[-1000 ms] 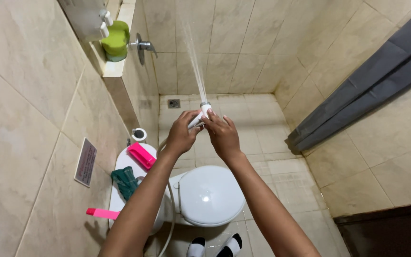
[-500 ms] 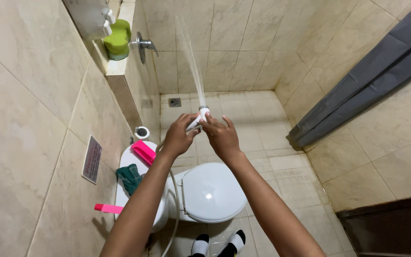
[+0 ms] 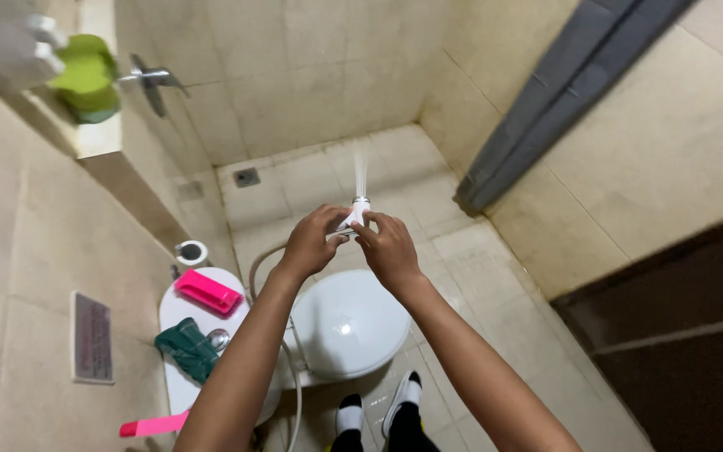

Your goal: The person uses a handheld bidet sprayer to rinse the tiled bathroom floor. They move the sprayer across different sections of the floor, directing water toward the drain and around the base of the toilet.

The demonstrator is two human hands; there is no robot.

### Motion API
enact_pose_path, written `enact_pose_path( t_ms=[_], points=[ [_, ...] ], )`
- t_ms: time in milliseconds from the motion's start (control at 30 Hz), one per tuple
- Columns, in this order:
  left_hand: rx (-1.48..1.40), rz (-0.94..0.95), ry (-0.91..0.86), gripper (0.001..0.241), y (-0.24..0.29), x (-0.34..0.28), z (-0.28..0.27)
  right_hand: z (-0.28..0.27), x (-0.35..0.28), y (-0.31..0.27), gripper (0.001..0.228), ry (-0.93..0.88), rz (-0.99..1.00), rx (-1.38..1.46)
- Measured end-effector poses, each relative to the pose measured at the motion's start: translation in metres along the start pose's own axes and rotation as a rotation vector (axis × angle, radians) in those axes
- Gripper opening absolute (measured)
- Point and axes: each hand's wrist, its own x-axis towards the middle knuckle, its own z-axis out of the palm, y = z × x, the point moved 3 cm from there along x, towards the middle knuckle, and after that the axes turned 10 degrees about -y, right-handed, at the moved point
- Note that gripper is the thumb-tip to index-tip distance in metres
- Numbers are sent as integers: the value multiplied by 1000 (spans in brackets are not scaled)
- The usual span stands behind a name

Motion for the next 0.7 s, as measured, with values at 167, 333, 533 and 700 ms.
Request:
enact_pose_path(
  t_ms=[167, 333, 533, 700],
  points=[
    [-8, 56, -71, 47, 0, 7, 25, -1, -26, 9, 35, -16, 100, -36],
    [13, 114, -106, 47, -2, 6, 43, -5, -44, 9, 34, -50, 170, -56],
    [22, 201, -142, 48, 4, 11, 59, -23, -55, 8, 26, 15, 91, -184],
    [69, 230, -150, 53, 8, 16, 66, -14, -58, 24, 28, -52, 102, -254]
  ],
)
